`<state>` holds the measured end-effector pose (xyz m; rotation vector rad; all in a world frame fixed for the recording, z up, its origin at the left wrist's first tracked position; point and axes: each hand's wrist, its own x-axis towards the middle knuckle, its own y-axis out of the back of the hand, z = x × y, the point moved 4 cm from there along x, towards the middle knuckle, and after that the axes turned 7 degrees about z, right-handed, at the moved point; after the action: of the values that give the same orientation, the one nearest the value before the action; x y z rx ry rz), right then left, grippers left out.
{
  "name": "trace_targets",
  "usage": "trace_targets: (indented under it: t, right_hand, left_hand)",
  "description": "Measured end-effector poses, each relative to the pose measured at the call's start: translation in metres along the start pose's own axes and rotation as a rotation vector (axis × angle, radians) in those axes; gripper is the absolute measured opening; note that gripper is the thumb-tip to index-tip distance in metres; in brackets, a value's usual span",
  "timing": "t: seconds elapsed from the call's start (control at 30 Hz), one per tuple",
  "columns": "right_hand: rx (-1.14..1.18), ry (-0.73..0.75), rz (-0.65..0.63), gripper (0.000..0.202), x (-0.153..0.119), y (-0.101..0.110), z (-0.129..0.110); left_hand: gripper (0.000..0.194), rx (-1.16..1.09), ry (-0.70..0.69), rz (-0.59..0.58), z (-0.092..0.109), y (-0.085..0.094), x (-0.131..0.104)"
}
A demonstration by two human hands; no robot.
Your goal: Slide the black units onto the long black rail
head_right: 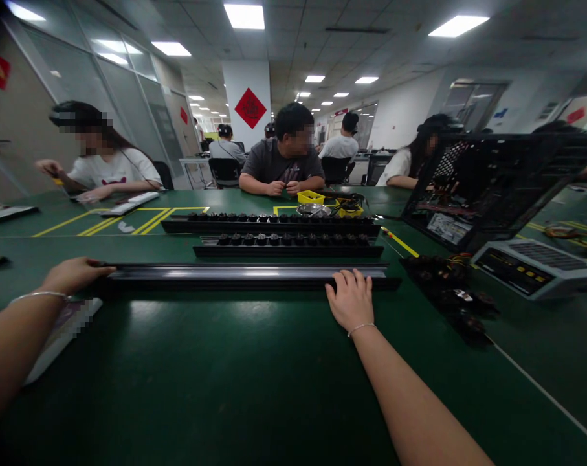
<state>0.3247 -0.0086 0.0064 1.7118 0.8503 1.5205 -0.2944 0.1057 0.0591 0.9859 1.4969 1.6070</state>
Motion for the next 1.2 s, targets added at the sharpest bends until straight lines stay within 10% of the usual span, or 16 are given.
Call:
trace_targets:
  t: [1.2]
  right_hand:
    - [0.007,-0.003,-0.025,0.042,0.001,0.001,0.001]
  left_hand:
    - [0.059,-0.041,-0.046,0.001,0.007,-0.006,-0.023]
